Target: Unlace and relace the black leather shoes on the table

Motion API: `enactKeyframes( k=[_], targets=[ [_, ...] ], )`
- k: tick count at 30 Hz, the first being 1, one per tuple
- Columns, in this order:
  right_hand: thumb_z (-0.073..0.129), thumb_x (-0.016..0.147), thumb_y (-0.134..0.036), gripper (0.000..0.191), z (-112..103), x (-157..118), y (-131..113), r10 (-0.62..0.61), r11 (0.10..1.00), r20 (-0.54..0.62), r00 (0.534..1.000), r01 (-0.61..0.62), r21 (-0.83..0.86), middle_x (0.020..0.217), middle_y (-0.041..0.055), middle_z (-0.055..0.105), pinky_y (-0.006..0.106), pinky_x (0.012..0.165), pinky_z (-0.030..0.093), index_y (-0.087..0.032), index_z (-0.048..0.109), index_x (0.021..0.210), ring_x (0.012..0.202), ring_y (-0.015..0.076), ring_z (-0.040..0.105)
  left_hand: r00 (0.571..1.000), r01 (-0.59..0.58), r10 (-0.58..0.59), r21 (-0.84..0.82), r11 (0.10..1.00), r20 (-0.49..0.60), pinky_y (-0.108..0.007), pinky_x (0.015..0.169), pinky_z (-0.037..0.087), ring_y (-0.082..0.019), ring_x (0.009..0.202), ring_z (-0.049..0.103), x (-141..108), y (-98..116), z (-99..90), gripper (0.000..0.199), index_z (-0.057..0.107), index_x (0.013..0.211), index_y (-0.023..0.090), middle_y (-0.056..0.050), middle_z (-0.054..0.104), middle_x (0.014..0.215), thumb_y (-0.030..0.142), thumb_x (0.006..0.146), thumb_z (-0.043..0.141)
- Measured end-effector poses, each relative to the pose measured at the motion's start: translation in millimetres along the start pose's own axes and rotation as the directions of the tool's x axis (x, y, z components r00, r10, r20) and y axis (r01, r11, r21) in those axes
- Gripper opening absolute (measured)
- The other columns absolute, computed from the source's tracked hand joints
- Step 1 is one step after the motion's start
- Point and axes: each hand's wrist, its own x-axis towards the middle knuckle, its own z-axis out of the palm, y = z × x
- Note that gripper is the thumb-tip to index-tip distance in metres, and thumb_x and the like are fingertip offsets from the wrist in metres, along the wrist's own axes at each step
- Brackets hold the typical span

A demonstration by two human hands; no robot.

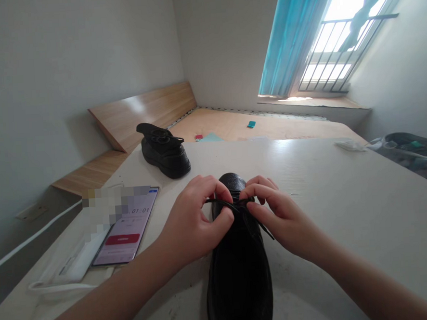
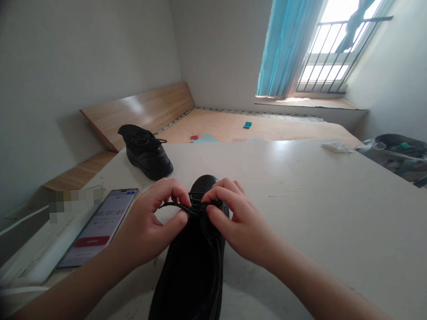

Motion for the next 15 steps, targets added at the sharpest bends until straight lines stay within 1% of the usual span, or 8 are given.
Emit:
enactKeyframes(
  k=[2,4,6,8,10,11,12,15],
  targets=[
    [0.051,0.087,-0.022,0.008,-0.6,1.2,0.0,0.008,0.999,-0.006,1.000,-0.008,0.037,0.091,0.0034,0.051,0.037,0.086,0.035,-0.021,0.060,0.086,0.095,0.0197,0.046,1.000,0.003,-0.003,0.000,1.000,-0.007,-0.029,0.072,0.040,-0.015,0.077,0.052,0.1,0.0,0.3,0.009,0.056,0.076,0.018,0.002,0.056,0.075,0.013,0.071,0.052],
    [0.056,0.086,-0.027,0.008,-1.3,1.4,-0.3,0.029,0.995,-0.014,0.999,-0.028,0.095,0.088,0.0029,0.050,0.036,0.083,0.035,-0.021,0.060,0.083,0.092,0.0197,0.047,1.000,0.007,-0.006,0.010,1.000,-0.010,-0.029,0.072,0.040,-0.015,0.077,0.052,-0.4,0.3,0.2,0.009,0.057,0.076,0.018,0.002,0.057,0.076,0.013,0.071,0.052],
    [0.057,0.086,-0.031,0.012,-1.9,0.1,-0.9,0.078,0.974,0.008,0.997,-0.078,0.211,0.086,0.0024,0.049,0.035,0.080,0.036,-0.021,0.061,0.080,0.088,0.0189,0.047,1.000,0.000,0.000,0.023,1.000,-0.013,-0.029,0.071,0.040,-0.015,0.076,0.052,-0.9,0.9,-0.5,0.008,0.057,0.075,0.017,0.002,0.057,0.075,0.013,0.071,0.053],
    [0.058,0.085,-0.033,0.013,-2.2,-2.3,-1.7,0.147,0.913,0.053,0.988,-0.156,0.376,0.091,0.0024,0.048,0.034,0.081,0.036,-0.022,0.061,0.079,0.089,0.0186,0.047,1.000,-0.013,0.014,0.030,0.999,-0.012,-0.028,0.070,0.039,-0.014,0.074,0.051,-1.3,1.6,-1.1,0.007,0.056,0.073,0.017,0.002,0.055,0.073,0.012,0.069,0.052],
    [0.059,0.083,-0.032,0.012,-1.4,-4.7,-2.8,0.212,0.832,0.085,0.974,-0.225,0.507,0.100,0.0026,0.047,0.034,0.084,0.035,-0.022,0.061,0.077,0.096,0.0194,0.046,1.000,-0.026,0.026,0.030,0.999,-0.003,-0.028,0.068,0.038,-0.014,0.072,0.050,-1.5,1.9,-1.2,0.008,0.055,0.070,0.017,0.002,0.053,0.070,0.011,0.068,0.050],
    [0.059,0.082,-0.033,0.013,-0.5,-5.5,-3.3,0.233,0.808,0.089,0.968,-0.244,0.537,0.103,0.0026,0.047,0.034,0.086,0.034,-0.022,0.060,0.075,0.099,0.0200,0.045,1.000,-0.028,0.028,0.029,0.999,0.009,-0.028,0.067,0.038,-0.014,0.072,0.049,-1.7,1.9,-0.9,0.008,0.055,0.069,0.017,0.002,0.053,0.069,0.011,0.068,0.050],
    [0.060,0.082,-0.034,0.016,0.6,-6.0,-3.8,0.243,0.804,0.085,0.966,-0.250,0.539,0.105,0.0027,0.046,0.034,0.088,0.033,-0.021,0.060,0.072,0.101,0.0206,0.044,0.999,-0.027,0.027,0.025,0.999,0.019,-0.028,0.067,0.038,-0.014,0.071,0.048,-1.9,1.8,-0.5,0.008,0.054,0.068,0.017,0.002,0.052,0.068,0.011,0.067,0.049],
    [0.059,0.082,-0.041,0.028,4.5,-5.2,-4.3,0.232,0.864,0.052,0.971,-0.230,0.448,0.101,0.0036,0.045,0.037,0.092,0.030,-0.020,0.057,0.065,0.103,0.0224,0.042,0.999,-0.021,0.021,0.009,1.000,0.037,-0.028,0.064,0.036,-0.014,0.069,0.047,-3.2,1.2,0.9,0.007,0.052,0.067,0.017,0.001,0.051,0.067,0.012,0.067,0.047]
  ],
)
